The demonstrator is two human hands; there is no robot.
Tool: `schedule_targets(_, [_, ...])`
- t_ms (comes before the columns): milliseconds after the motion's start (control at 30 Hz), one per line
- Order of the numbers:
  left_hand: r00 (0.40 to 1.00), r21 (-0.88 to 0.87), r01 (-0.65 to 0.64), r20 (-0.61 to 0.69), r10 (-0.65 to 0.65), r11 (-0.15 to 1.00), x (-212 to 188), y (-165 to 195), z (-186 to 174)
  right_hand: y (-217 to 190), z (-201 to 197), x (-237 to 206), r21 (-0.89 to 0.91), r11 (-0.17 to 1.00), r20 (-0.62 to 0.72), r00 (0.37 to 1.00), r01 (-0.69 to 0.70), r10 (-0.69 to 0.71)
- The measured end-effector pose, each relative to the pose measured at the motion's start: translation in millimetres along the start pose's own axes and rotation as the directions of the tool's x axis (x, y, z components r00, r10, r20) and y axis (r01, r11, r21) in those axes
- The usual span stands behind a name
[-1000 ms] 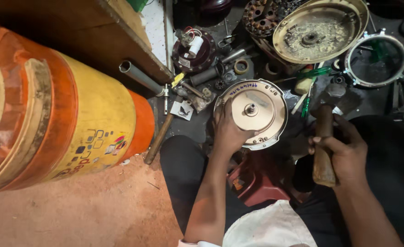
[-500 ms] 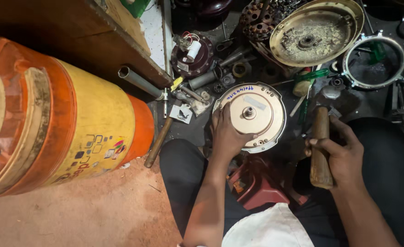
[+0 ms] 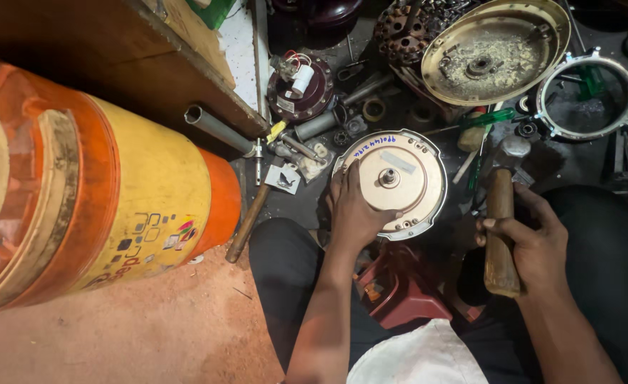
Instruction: The person assembles a motor component by placing a cylindrical metal piece into a circular housing, tapping it with a hammer, and then using a screwdriver to tighten multiple screws around the perimeter. The person rotates the component to access different screws and continues tightening them.
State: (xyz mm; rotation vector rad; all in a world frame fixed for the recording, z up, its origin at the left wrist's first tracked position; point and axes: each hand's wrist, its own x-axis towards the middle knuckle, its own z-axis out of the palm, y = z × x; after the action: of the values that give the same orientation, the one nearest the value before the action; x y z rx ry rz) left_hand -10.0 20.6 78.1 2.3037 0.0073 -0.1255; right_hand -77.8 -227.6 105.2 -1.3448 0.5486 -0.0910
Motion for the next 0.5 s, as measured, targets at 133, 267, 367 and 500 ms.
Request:
schedule_targets(133, [1.000,0.015,-0.004,0.007,0.004,1.000,1.8,-1.6,1.4,-0.1,0.8,0.1,0.011,1.000,0.000,1.000,-0.001,0.001])
schedule_targets(267, [1.000,0.019,0.014,-0.002,-0.014,1.000,1.4,-1.5,3.4,-2.5,2.4,-0.4,-0.028,0.999,-0.020,0.999,-0.033,0.032])
schedule_targets(367, [1.000,0.016,0.014,-0.015,-0.014,1.000,0.4,0.5,5.9,-5.0,3.9,-1.6,-0.060,0.998,-0.007,1.000,-0.010,0.010])
schedule_targets(500, [1.000,0.007,0.020,-0.010,-0.020,1.000,-0.2,3.2,7.8,-7.2,6.3,-3.0,-0.057,0.997,-0.028,0.999,-0.042,0.040])
